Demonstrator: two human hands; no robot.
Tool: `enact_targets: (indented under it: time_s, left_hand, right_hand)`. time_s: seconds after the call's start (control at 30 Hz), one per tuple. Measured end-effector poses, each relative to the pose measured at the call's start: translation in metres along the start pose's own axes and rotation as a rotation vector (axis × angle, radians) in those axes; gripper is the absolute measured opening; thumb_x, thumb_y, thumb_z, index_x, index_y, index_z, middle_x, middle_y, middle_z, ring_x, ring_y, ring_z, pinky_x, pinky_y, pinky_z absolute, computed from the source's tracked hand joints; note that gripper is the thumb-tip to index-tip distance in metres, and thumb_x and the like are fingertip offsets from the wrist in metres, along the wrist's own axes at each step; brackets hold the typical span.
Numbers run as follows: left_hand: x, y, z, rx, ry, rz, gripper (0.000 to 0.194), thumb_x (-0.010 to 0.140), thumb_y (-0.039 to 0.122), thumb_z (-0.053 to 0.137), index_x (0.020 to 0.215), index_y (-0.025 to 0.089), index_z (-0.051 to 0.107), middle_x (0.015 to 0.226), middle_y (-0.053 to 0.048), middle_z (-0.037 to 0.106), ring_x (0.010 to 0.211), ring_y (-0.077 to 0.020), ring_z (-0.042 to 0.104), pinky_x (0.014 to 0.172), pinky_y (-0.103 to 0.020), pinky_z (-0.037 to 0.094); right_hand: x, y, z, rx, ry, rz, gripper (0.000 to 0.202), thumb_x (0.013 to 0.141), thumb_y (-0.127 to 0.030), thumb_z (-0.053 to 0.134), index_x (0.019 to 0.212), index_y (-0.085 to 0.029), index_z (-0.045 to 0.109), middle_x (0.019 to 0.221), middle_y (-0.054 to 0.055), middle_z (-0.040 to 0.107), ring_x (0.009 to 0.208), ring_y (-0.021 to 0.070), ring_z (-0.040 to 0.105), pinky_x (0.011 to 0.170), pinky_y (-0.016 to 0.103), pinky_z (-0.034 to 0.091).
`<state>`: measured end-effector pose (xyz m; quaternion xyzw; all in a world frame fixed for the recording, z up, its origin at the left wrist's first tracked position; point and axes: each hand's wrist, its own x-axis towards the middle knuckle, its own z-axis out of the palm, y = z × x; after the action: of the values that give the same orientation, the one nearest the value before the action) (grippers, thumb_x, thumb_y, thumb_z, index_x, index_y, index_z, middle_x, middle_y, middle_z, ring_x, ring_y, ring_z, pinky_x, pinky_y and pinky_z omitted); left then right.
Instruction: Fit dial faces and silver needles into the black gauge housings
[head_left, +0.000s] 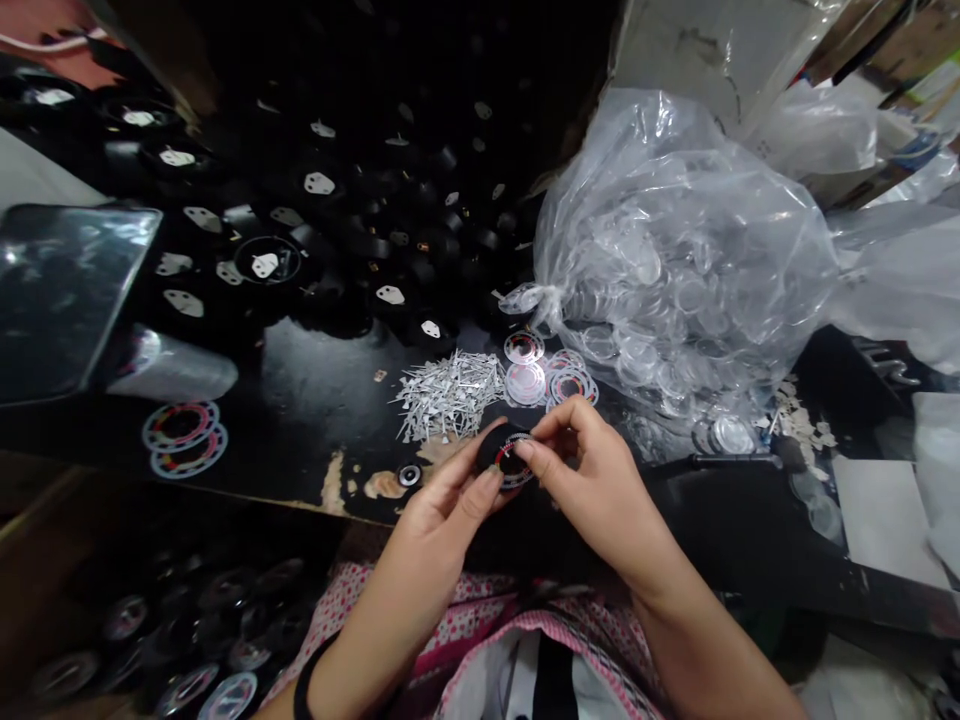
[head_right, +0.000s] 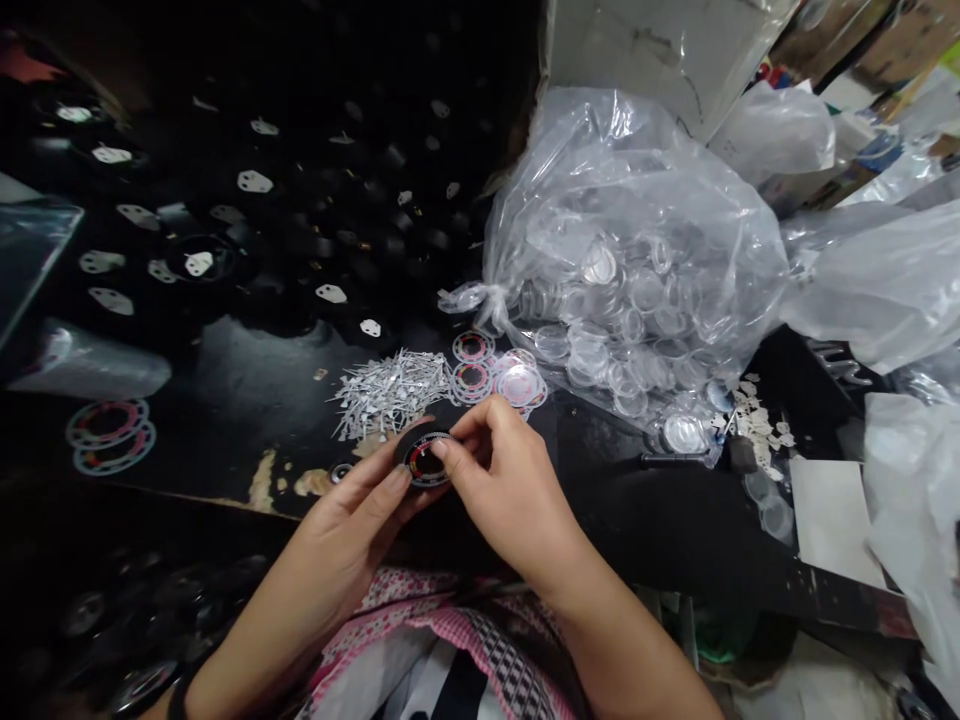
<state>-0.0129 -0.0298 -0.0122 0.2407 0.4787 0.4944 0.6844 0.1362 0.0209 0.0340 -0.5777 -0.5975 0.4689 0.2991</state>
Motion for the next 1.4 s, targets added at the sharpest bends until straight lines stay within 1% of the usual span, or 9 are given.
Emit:
enact_targets:
  time_s: [0.2,0.33,0.43,0.53,0.63,0.73,1.0,1.17,1.4]
  left_hand:
    - [-0.005,0.001,-0.004,0.146,0.011,-0.019,0.030,0.084,0.033,0.073,0.114,0.028,0.072,0.118,-0.002,0.076,0.111,-0.0219,0.070,0.093,-0.030,0.058]
    - [-0.013,0.003,-0.023,0.238,0.091,0.006,0.030,0.082,0.031,0.074,0.111,0.026,0.074,0.114,-0.004,0.077,0.110,-0.0258,0.070,0.097,-0.036,0.057]
    - [-0.017,0.008,-0.038,0.105,0.246,0.052,0.029,0.080,0.034,0.078,0.108,0.029,0.075,0.111,-0.004,0.077,0.110,-0.0269,0.070,0.095,-0.037,0.057]
    - [-0.017,0.016,-0.044,-0.110,0.351,0.067,0.024,0.079,0.030,0.079,0.102,0.027,0.074,0.107,-0.003,0.078,0.106,-0.0248,0.072,0.097,-0.038,0.057]
    - [-0.015,0.023,-0.042,-0.226,0.378,0.076,0.017,0.082,0.025,0.075,0.099,0.023,0.072,0.105,-0.005,0.078,0.109,-0.0245,0.070,0.102,-0.041,0.054]
    - [-0.012,0.027,-0.039,-0.299,0.370,0.075,0.013,0.086,0.025,0.071,0.099,0.021,0.072,0.108,-0.005,0.077,0.111,-0.0229,0.069,0.103,-0.039,0.053]
    - [-0.001,0.027,-0.027,-0.323,0.324,0.141,0.016,0.085,0.027,0.072,0.101,0.023,0.072,0.114,-0.005,0.074,0.122,-0.0247,0.063,0.112,-0.042,0.045]
    - [0.007,0.026,-0.019,-0.273,0.297,0.134,0.015,0.088,0.028,0.069,0.102,0.026,0.071,0.114,-0.003,0.074,0.124,-0.0267,0.062,0.114,-0.045,0.042]
    - [0.004,0.029,-0.031,-0.260,0.356,0.213,0.011,0.092,0.027,0.064,0.102,0.022,0.069,0.111,-0.005,0.076,0.118,-0.0247,0.066,0.110,-0.043,0.047]
  right_hand:
    - [-0.010,0.002,0.001,-0.058,-0.123,0.008,0.013,0.088,-0.024,0.063,0.099,-0.023,0.058,0.088,-0.002,0.064,0.076,0.0121,0.060,0.067,0.025,0.046]
    - [-0.009,0.000,0.004,-0.153,-0.244,-0.101,0.013,0.094,-0.024,0.058,0.106,-0.022,0.062,0.093,0.000,0.070,0.083,0.0144,0.064,0.076,0.028,0.048]
    - [0.006,-0.005,0.017,-0.511,-0.250,-0.262,0.013,0.097,-0.023,0.055,0.102,-0.019,0.066,0.098,0.005,0.072,0.094,0.0215,0.064,0.085,0.037,0.045]
    - [0.023,-0.012,0.038,-0.872,-0.217,-0.354,0.017,0.097,-0.022,0.051,0.096,-0.016,0.067,0.098,0.010,0.072,0.095,0.0282,0.064,0.085,0.043,0.043]
    - [0.034,-0.017,0.059,-1.010,-0.198,-0.394,0.024,0.099,-0.027,0.047,0.097,-0.013,0.066,0.096,0.014,0.071,0.091,0.0309,0.065,0.082,0.046,0.044]
    - [0.038,-0.020,0.070,-1.085,-0.206,-0.399,0.022,0.099,-0.023,0.045,0.098,-0.012,0.065,0.098,0.015,0.071,0.091,0.0309,0.065,0.082,0.046,0.044]
    - [0.035,-0.013,0.061,-0.939,-0.192,-0.383,0.019,0.099,-0.027,0.050,0.094,-0.015,0.064,0.096,0.010,0.072,0.093,0.0276,0.066,0.085,0.042,0.041]
    - [0.033,-0.006,0.052,-0.858,-0.145,-0.290,0.015,0.097,-0.024,0.053,0.091,-0.015,0.064,0.093,0.009,0.072,0.090,0.0254,0.065,0.085,0.039,0.040]
    - [0.032,0.004,0.025,-0.713,-0.121,-0.196,0.009,0.093,-0.019,0.057,0.088,-0.017,0.065,0.091,0.007,0.070,0.087,0.0228,0.062,0.082,0.037,0.041]
